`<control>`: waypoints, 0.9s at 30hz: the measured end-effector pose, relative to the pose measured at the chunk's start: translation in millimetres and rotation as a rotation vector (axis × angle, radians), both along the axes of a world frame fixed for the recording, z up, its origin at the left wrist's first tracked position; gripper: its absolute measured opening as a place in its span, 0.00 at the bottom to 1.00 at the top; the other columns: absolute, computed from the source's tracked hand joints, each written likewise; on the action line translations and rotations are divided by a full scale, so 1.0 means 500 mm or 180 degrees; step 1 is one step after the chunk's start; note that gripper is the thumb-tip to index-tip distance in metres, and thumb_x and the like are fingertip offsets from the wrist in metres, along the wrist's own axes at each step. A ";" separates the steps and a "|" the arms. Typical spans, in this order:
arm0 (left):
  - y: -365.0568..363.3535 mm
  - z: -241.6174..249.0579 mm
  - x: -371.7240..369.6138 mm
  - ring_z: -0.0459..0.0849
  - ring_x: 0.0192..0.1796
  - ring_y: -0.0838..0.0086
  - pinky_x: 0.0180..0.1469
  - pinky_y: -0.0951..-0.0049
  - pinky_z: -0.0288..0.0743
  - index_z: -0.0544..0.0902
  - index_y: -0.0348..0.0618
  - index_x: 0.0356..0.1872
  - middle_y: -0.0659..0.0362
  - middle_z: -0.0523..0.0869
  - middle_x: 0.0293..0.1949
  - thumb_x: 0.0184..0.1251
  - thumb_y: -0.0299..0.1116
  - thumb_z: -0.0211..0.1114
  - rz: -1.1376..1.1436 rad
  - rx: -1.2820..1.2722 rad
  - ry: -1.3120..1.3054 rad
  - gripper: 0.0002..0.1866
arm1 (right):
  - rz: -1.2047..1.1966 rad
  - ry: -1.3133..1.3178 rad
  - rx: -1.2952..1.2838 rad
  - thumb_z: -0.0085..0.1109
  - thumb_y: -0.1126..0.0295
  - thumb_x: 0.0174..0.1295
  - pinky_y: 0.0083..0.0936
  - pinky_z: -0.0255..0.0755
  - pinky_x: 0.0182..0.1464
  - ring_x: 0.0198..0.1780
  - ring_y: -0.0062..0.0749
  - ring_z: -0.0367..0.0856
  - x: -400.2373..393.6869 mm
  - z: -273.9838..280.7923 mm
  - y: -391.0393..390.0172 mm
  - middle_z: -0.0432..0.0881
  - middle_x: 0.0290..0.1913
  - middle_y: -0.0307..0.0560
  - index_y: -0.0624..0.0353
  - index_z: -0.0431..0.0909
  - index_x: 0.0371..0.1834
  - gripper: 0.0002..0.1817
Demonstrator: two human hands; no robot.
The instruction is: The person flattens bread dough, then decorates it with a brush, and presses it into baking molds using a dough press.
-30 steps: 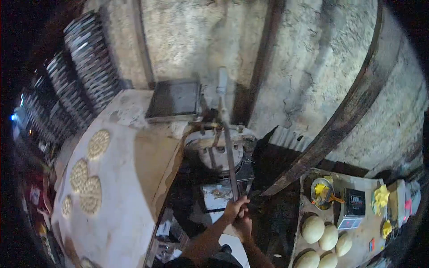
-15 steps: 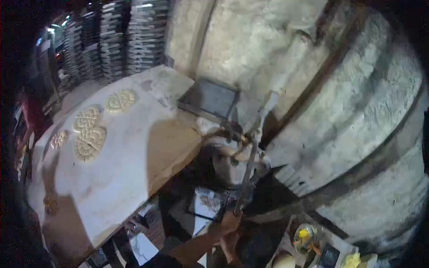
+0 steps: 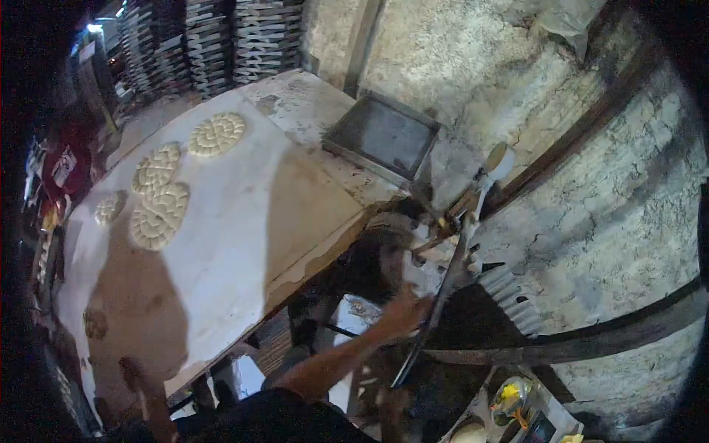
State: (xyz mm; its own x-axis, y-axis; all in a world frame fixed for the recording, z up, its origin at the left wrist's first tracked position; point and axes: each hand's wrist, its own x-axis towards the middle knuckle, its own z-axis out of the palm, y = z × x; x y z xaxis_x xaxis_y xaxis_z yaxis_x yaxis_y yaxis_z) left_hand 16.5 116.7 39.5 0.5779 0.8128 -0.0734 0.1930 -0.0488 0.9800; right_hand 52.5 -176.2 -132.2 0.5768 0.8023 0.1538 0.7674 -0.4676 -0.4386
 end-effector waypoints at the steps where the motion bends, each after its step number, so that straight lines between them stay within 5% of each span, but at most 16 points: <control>1: 0.071 0.007 0.010 0.83 0.51 0.40 0.53 0.48 0.76 0.67 0.27 0.64 0.35 0.84 0.46 0.73 0.62 0.54 0.0142 0.0518 0.0014 0.41 | 0.0053 -0.0237 0.0078 0.66 0.61 0.63 0.36 0.75 0.44 0.38 0.43 0.79 0.000 -0.037 -0.019 0.80 0.36 0.51 0.64 0.78 0.45 0.17; 5: 0.304 0.103 0.046 0.82 0.46 0.39 0.54 0.44 0.73 0.74 0.27 0.58 0.35 0.82 0.44 0.76 0.50 0.56 0.0298 0.1633 0.0142 0.29 | 0.0735 -0.1757 0.0580 0.68 0.61 0.62 0.35 0.76 0.48 0.41 0.42 0.80 0.042 -0.096 -0.128 0.80 0.38 0.51 0.64 0.78 0.46 0.18; 6: 0.360 0.143 0.062 0.82 0.45 0.40 0.56 0.44 0.72 0.75 0.28 0.56 0.34 0.81 0.43 0.77 0.47 0.55 0.0299 0.1854 0.0458 0.27 | 0.0899 -0.1348 0.0290 0.68 0.61 0.62 0.35 0.76 0.50 0.42 0.42 0.80 0.046 -0.069 -0.138 0.80 0.39 0.51 0.64 0.79 0.46 0.18; 8: 0.479 0.139 0.103 0.80 0.57 0.45 0.59 0.46 0.73 0.79 0.37 0.54 0.39 0.82 0.54 0.78 0.50 0.53 0.0514 0.3004 0.0349 0.24 | 0.0049 0.0402 -0.0428 0.67 0.61 0.63 0.36 0.76 0.49 0.42 0.42 0.80 0.016 0.137 -0.085 0.81 0.40 0.52 0.64 0.79 0.46 0.18; 11: 0.639 0.085 0.164 0.81 0.56 0.44 0.59 0.43 0.74 0.82 0.37 0.50 0.40 0.83 0.53 0.79 0.52 0.49 -0.0158 0.3750 0.0660 0.26 | -0.0557 0.1277 -0.0649 0.66 0.60 0.63 0.36 0.76 0.48 0.42 0.43 0.81 -0.028 0.333 -0.009 0.81 0.40 0.53 0.64 0.79 0.46 0.18; 14: 0.667 0.162 0.157 0.82 0.56 0.44 0.60 0.40 0.73 0.85 0.36 0.47 0.43 0.85 0.50 0.79 0.57 0.43 -0.1896 0.2759 0.2141 0.33 | -0.0675 0.1401 -0.0603 0.65 0.60 0.64 0.37 0.77 0.48 0.41 0.43 0.82 -0.071 0.390 0.113 0.82 0.40 0.54 0.64 0.80 0.46 0.18; 15: 0.656 0.188 0.143 0.88 0.45 0.51 0.60 0.46 0.75 0.89 0.42 0.40 0.46 0.89 0.39 0.82 0.55 0.36 -0.2021 0.2440 0.2402 0.34 | -0.0684 0.1359 -0.0562 0.65 0.60 0.64 0.37 0.77 0.47 0.41 0.44 0.82 -0.089 0.397 0.160 0.82 0.40 0.54 0.65 0.80 0.46 0.18; 18: 0.690 0.065 0.210 0.89 0.40 0.51 0.50 0.47 0.81 0.89 0.43 0.32 0.47 0.89 0.31 0.81 0.57 0.36 -0.1939 0.3128 0.1643 0.37 | -0.0636 0.1183 -0.0390 0.64 0.59 0.65 0.38 0.77 0.47 0.41 0.44 0.82 -0.119 0.418 0.285 0.83 0.41 0.55 0.65 0.80 0.46 0.18; 19: 0.664 0.092 0.189 0.89 0.33 0.52 0.45 0.50 0.82 0.88 0.43 0.26 0.51 0.87 0.24 0.80 0.58 0.39 -0.1149 0.2903 0.1482 0.37 | -0.0671 0.1118 -0.0357 0.64 0.59 0.65 0.38 0.77 0.46 0.41 0.44 0.83 -0.124 0.452 0.322 0.83 0.41 0.55 0.65 0.81 0.46 0.18; 20: 0.685 0.071 0.195 0.88 0.28 0.54 0.37 0.50 0.82 0.87 0.43 0.20 0.51 0.85 0.19 0.78 0.57 0.44 -0.1767 0.2601 0.1167 0.36 | -0.0713 0.1061 -0.0338 0.63 0.59 0.65 0.38 0.77 0.46 0.41 0.45 0.83 -0.122 0.497 0.355 0.83 0.41 0.55 0.65 0.81 0.46 0.18; 22: 0.687 0.071 0.181 0.85 0.23 0.49 0.30 0.49 0.81 0.85 0.40 0.22 0.49 0.84 0.18 0.76 0.56 0.49 -0.1453 0.3014 0.0845 0.32 | -0.0775 0.0679 -0.0104 0.63 0.58 0.66 0.39 0.77 0.46 0.41 0.45 0.83 -0.079 0.588 0.414 0.84 0.41 0.56 0.65 0.81 0.46 0.19; 27: 0.678 0.064 0.189 0.85 0.20 0.60 0.24 0.55 0.78 0.86 0.42 0.19 0.53 0.82 0.15 0.74 0.52 0.55 -0.0847 0.3080 0.0270 0.28 | -0.0967 -0.0962 0.0990 0.61 0.58 0.67 0.40 0.78 0.44 0.40 0.46 0.84 0.101 0.853 0.507 0.85 0.41 0.57 0.66 0.82 0.46 0.19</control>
State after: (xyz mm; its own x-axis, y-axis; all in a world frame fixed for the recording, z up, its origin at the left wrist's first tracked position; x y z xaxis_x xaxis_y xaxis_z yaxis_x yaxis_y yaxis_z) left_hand 111.1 455.8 71.3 0.7729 0.3900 0.5006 0.1272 -0.8680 0.4799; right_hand 103.1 77.3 294.2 0.6692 0.4960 0.5533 0.7313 -0.5716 -0.3722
